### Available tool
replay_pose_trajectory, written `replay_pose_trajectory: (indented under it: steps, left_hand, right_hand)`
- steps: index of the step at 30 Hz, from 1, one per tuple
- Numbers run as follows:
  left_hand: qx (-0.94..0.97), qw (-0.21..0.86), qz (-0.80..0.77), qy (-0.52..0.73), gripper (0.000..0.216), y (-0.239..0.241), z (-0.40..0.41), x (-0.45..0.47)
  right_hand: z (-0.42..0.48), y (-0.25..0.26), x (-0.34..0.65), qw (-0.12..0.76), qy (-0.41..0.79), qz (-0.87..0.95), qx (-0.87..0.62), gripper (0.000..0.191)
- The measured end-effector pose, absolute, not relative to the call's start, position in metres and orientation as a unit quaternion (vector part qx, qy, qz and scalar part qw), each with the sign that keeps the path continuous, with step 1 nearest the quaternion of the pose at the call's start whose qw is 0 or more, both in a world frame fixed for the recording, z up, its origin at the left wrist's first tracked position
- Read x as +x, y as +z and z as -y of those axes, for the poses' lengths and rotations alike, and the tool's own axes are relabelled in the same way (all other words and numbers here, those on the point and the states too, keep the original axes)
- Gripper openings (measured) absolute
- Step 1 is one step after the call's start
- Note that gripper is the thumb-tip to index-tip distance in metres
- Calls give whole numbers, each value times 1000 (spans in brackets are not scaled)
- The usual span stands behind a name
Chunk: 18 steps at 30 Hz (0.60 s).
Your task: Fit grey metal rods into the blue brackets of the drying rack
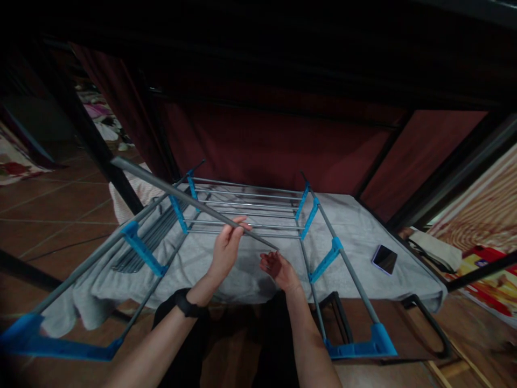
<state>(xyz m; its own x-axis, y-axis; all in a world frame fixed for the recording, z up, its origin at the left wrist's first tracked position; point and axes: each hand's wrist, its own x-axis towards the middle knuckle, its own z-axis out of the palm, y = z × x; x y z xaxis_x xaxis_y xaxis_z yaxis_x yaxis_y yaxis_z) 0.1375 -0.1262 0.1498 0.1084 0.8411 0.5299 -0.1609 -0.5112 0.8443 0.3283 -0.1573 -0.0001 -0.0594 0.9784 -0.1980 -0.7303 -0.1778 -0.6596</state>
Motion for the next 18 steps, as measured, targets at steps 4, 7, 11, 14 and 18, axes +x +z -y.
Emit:
replay_pose_trajectory:
  steps: [4,7,11,14,18]
  left_hand:
    - [649,347,-249,630,38,172,118,135]
    - [693,280,-247,616,41,174,110,134]
    - [767,201,-266,548,42,164,107,130]
    - [810,191,-310,459,42,153,108,129]
    - [834,216,-333,384,36,132,104,129]
  right_hand:
    - [157,1,329,625,686,179,-327,23]
    - [156,-1,332,655,663,165,-321,21]
    - [156,-3,335,677,645,158,-318,23]
    - [156,-3,335,678,642,158,-322,23]
    - [155,-3,335,681,635,162,-326,21]
